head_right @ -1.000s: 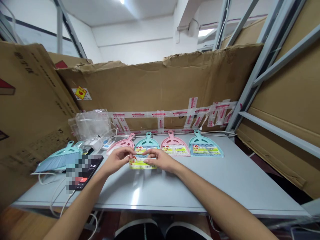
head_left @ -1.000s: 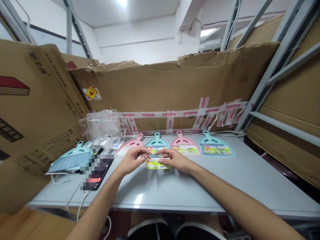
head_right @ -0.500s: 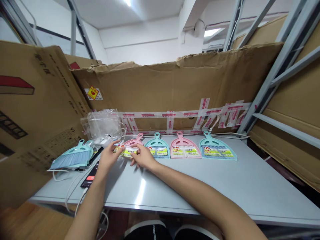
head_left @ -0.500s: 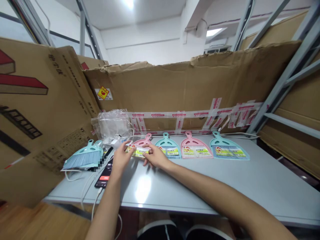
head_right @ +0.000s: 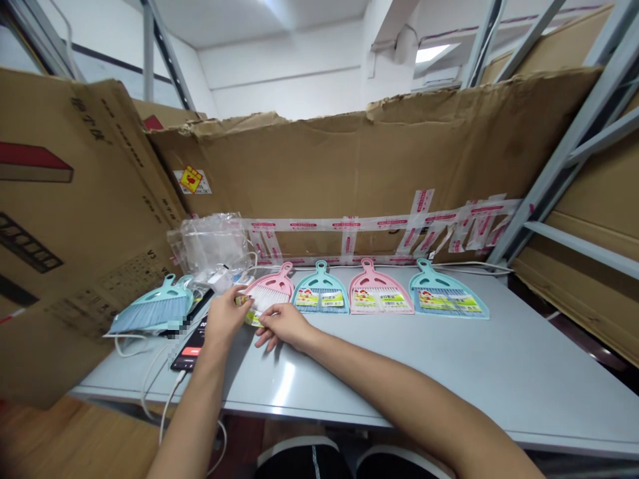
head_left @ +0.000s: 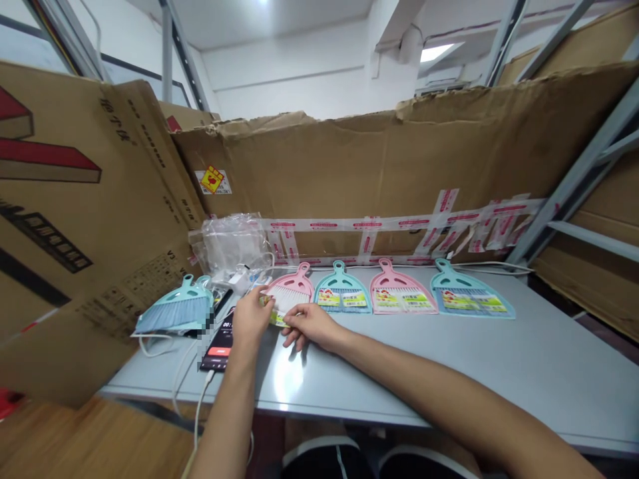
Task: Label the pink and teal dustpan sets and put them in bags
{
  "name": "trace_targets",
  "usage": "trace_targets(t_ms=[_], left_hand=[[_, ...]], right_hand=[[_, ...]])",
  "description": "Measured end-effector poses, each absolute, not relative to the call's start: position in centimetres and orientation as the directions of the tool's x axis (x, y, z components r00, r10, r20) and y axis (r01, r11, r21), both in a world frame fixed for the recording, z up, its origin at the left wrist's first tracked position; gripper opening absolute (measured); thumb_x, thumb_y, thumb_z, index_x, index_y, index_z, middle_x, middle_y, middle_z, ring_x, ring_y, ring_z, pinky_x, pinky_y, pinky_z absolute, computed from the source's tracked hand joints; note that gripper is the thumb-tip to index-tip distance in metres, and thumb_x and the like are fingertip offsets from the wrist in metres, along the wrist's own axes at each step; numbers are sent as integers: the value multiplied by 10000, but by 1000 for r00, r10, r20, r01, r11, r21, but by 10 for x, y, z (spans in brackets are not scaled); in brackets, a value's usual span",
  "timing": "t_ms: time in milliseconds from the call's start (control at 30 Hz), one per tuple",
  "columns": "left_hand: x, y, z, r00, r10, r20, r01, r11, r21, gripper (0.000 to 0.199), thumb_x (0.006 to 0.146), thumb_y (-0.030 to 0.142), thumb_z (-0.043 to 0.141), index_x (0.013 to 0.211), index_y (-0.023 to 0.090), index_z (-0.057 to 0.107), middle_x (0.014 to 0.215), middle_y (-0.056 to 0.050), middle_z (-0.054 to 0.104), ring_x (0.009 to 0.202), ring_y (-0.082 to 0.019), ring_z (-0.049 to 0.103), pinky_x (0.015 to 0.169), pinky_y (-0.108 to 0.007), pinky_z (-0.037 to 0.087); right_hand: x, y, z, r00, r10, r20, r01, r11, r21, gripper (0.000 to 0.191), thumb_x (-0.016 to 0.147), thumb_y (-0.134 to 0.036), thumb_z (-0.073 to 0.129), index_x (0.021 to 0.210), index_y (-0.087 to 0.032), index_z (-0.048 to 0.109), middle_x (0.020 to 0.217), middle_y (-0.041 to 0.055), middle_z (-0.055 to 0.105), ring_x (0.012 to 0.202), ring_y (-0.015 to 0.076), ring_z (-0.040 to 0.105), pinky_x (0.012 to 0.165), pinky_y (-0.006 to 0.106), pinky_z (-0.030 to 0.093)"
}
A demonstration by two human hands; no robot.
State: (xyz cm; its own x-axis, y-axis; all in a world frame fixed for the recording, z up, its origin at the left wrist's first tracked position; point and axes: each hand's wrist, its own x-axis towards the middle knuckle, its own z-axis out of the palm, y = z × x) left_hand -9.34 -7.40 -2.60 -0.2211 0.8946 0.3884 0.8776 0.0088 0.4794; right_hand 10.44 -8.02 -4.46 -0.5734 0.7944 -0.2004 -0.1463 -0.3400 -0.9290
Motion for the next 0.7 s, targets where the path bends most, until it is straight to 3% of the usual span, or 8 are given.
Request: trace_targets(t_ms=[267,433,700], left_hand=[[-89,-74,-22,-221,902,371,888,29,460,373,966,323,719,1306,196,808,1085,-123,876,1067,-310,830,960,-362,587],[-90,-78,-21,-220,892,394,870,-3,493,347,1033,405,644,1264,215,819,1056,-122,880,1052,-304,835,914,-356,581],[-92,-80,-19,-248,889,385,870,29,493,343,1044,387,613,1268,242,829,1040,-92,885,1029,-297,834,881,-340,565]], right_hand=[[101,-84,-45,-529,818,-225,-150,-350,-925,182,1071,-202,715,944,-184,587,749,35,770,619,200,813,491,266,666],[100,-88,-52,-485,862,-147,-142,-244,-959,145,1055,-221,715,973,-185,601,847,34,768,633,186,809,460,245,643],[107,-89,-56,-441,897,-32,-92,-81,-992,206,1000,-335,753,961,-187,616,926,77,800,628,196,805,398,225,590]])
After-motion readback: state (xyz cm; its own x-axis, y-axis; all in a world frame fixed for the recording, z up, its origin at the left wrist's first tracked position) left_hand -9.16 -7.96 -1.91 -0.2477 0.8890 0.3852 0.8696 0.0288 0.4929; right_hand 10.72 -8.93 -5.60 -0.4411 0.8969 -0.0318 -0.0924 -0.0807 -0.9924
